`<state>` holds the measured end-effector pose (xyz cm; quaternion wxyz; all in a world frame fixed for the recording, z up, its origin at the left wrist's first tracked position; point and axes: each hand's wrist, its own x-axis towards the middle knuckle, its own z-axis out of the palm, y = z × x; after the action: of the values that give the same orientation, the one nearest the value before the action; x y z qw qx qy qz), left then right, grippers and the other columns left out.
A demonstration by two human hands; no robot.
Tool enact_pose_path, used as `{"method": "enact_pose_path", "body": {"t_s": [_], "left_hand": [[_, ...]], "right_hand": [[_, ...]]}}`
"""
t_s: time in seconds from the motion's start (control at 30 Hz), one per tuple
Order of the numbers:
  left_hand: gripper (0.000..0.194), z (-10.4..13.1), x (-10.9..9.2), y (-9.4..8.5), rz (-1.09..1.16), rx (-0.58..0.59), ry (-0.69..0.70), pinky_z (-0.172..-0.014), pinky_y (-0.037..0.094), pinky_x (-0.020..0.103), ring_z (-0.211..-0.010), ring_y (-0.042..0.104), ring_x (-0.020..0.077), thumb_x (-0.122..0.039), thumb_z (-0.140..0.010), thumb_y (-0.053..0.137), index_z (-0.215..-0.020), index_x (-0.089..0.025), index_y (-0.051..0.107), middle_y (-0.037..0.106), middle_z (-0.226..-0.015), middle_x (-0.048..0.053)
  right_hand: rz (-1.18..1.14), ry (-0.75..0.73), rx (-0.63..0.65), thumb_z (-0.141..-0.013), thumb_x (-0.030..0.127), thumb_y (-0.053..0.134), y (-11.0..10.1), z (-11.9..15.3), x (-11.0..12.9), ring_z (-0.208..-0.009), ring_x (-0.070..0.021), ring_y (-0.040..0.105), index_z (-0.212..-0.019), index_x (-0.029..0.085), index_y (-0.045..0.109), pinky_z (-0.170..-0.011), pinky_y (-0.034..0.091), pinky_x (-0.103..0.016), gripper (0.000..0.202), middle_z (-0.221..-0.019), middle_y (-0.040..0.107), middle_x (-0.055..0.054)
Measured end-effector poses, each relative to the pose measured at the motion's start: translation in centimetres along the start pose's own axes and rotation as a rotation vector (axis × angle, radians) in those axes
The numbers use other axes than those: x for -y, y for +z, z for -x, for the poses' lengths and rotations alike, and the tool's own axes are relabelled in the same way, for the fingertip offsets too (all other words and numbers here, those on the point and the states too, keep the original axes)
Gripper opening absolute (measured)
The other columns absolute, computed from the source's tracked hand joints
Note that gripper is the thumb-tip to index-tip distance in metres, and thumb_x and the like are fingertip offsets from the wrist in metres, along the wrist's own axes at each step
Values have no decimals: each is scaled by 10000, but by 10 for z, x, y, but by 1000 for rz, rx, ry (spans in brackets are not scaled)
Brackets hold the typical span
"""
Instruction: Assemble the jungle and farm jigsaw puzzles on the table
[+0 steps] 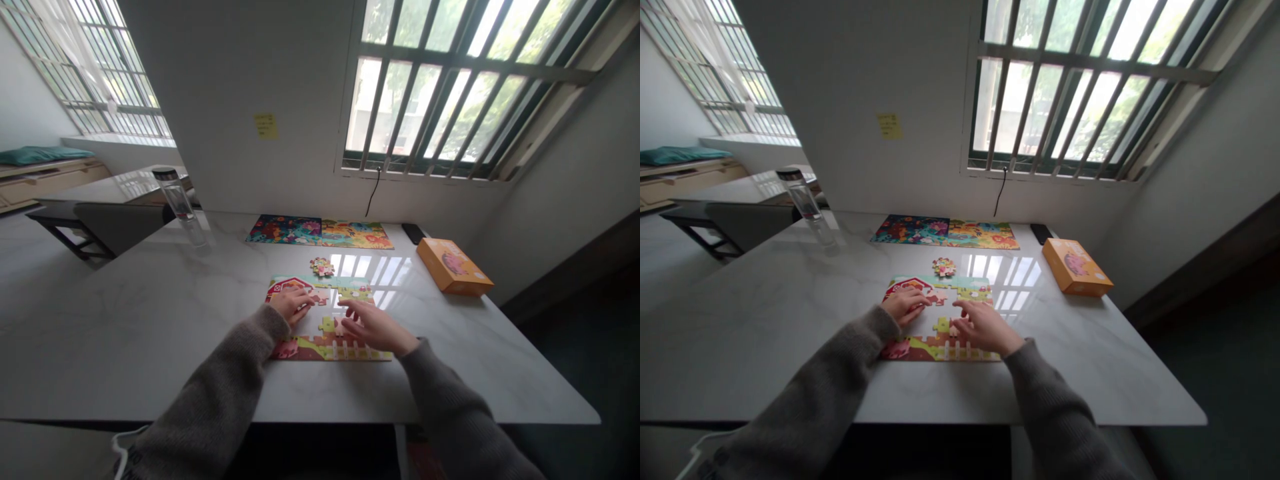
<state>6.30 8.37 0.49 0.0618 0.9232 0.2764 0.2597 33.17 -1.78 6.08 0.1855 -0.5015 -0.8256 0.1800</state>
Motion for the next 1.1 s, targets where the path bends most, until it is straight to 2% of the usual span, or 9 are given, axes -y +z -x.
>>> {"method": "enact_pose_path", "body": {"t_s": [0.07,0.2,0.3,0.43,0.63,0.73,0.9,1.1], "left_hand": [[218,0,0,-3,-14,-34,-13,-894,489,390,-937,622,231,-262,-920,519,-958,-217,730,708,-954,71],[204,1,0,-9,-53,-77,-65,-886,476,388,-959,634,229,-265,-916,533,-959,-213,725,704,-962,69],[183,0,-2,-11,-84,-71,-107,-873,466,390,-955,639,231,-262,-905,554,-955,-217,724,707,-959,66],[162,0,-5,-15,-88,-55,-156,-898,455,395,-970,637,233,-252,-903,568,-956,-220,717,716,-988,60],[167,1,-6,-24,-113,-59,-281,-898,451,397,-1005,627,245,-237,-891,593,-1016,-230,705,725,-1057,49],[168,1,-6,-26,-116,-57,-297,-894,450,397,-1017,625,248,-241,-894,594,-1019,-229,705,724,-1055,50],[158,1,-8,-27,-106,-56,-294,-902,447,391,-1001,627,238,-228,-889,593,-1002,-232,704,727,-1055,43],[171,1,-8,-28,-97,-60,-296,-916,447,388,-1022,624,237,-241,-896,583,-1017,-231,704,730,-1077,43]], "right_hand": [[-23,8,5,-991,310,507,-5,-23,-10,-818,-178,640,-1237,198,609,-772,493,-311,289,-926,701,-50],[152,21,-152,-958,216,550,-2,-72,-30,-919,-192,613,-1120,170,667,-845,462,-310,205,-1017,680,-82],[297,97,-203,-975,250,529,6,-100,-35,-974,-222,594,-1125,172,660,-879,449,-335,214,-1053,658,-103],[438,132,-236,-1011,335,452,20,-125,-31,-1081,-258,548,-1171,189,617,-922,432,-366,272,-1132,611,-131],[477,209,-211,-975,516,481,30,-146,-27,-1103,-297,535,-1198,199,568,-866,459,-387,397,-1168,571,-142],[455,244,-191,-963,486,515,32,-152,-29,-1068,-287,556,-1183,190,562,-854,461,-370,371,-1158,571,-145],[402,201,-179,-961,392,546,31,-154,-34,-1057,-261,578,-1170,159,567,-890,448,-332,313,-1139,584,-150],[351,158,-159,-996,326,510,17,-150,-38,-976,-213,634,-1270,164,540,-843,456,-283,320,-1129,625,-131]]}}
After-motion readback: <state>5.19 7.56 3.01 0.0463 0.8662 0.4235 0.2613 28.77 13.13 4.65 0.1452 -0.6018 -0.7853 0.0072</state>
